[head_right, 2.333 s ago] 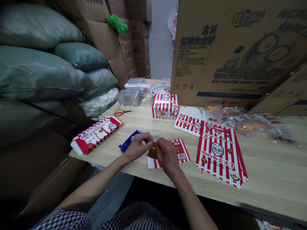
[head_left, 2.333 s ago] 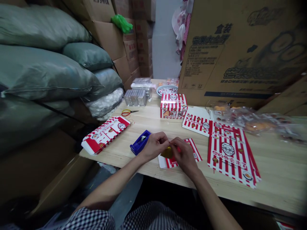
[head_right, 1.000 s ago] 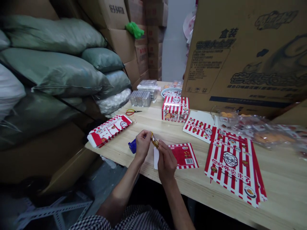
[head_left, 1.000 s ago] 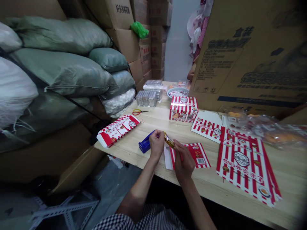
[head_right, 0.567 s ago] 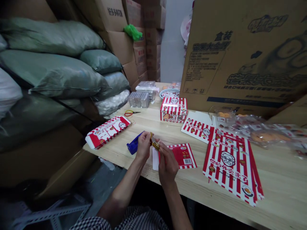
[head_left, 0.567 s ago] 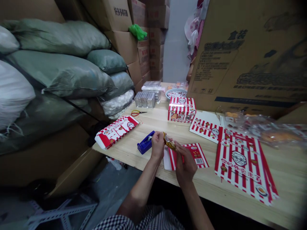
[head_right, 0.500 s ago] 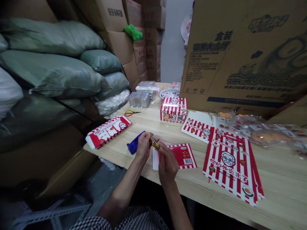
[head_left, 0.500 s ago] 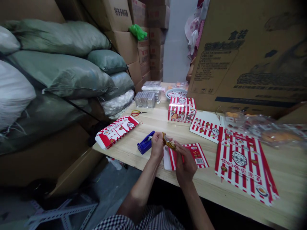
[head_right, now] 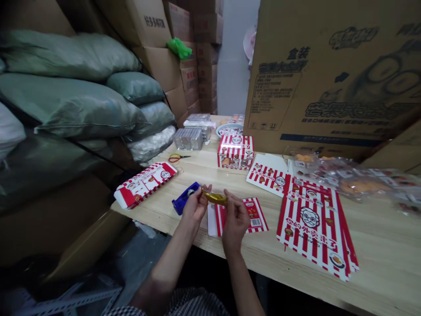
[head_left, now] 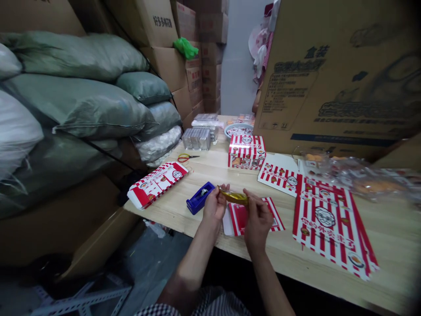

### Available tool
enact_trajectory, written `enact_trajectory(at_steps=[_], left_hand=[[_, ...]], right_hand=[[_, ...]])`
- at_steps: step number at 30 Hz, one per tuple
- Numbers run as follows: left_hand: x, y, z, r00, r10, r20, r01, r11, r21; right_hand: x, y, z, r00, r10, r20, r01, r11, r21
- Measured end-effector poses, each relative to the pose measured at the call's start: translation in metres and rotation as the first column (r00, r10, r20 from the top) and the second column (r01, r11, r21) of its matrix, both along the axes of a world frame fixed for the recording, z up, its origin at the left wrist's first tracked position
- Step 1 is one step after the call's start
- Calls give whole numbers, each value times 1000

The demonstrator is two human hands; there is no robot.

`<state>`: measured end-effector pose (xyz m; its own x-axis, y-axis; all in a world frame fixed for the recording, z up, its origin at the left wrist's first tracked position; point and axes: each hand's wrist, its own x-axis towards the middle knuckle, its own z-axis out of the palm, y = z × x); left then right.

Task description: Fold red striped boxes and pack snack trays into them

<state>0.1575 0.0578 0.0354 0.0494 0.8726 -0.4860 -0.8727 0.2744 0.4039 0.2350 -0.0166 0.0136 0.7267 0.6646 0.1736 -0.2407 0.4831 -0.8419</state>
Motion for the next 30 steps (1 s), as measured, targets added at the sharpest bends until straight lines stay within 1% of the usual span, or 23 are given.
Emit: enact_trajectory(at_steps=[1, 2, 3, 5, 7, 9, 12, 14, 17, 20, 21, 23, 25, 27, 28, 30], left_hand=[[4, -7, 4, 1000, 14, 1, -14, 999, 31], [8, -16, 6, 1000, 25, -5, -25, 996, 80], [12, -24, 8, 999, 36, -16, -33, 989, 147], [16, -41, 7, 997, 39, -65, -18, 952, 307], [15, -53, 2, 987, 24, -160, 50, 896, 442], [7, -60, -5, 960, 13, -280, 135, 855, 500], [-8, -62, -16, 902, 20, -432, 219, 840, 497], [-16, -63, -17, 881, 21, -473, 239, 843, 482], [-17, -64, -11, 891, -25, -454, 270, 832, 484], [-14, -68, -1, 884, -63, -463, 333, 780, 530], [-13, -71, 1, 868, -59, -494, 362, 756, 545], [-13, -78, 4, 810, -49, -585, 438, 713, 547], [-15, -88, 4, 742, -51, -668, 506, 695, 510], [-19, -97, 0, 709, -68, -702, 522, 719, 459], [-21, -101, -2, 712, -75, -698, 507, 743, 437], [-26, -104, -5, 748, -89, -658, 453, 793, 408]], right_hand=[[4, 5, 1, 983, 59, -174, -59, 998, 3], [8, 11, 2, 944, 114, -309, -114, 993, 18], [11, 16, 1, 899, 171, -403, -169, 985, 41], [17, 22, -1, 823, 276, -497, -270, 959, 85], [20, 25, -6, 754, 352, -555, -340, 932, 129], [20, 25, -9, 693, 405, -596, -387, 907, 166], [20, 24, -12, 674, 424, -605, -421, 894, 157], [20, 23, -12, 658, 432, -617, -446, 884, 144], [16, 22, -12, 626, 441, -643, -490, 864, 115], [13, 23, -13, 631, 406, -661, -491, 869, 65], [12, 24, -13, 640, 382, -667, -479, 877, 44], [14, 27, -15, 660, 335, -673, -451, 892, 1], [17, 30, -17, 680, 303, -668, -436, 899, -35], [18, 32, -20, 698, 290, -655, -432, 900, -62], [17, 32, -21, 703, 293, -648, -438, 896, -71], [14, 31, -23, 704, 321, -634, -469, 880, -75]])
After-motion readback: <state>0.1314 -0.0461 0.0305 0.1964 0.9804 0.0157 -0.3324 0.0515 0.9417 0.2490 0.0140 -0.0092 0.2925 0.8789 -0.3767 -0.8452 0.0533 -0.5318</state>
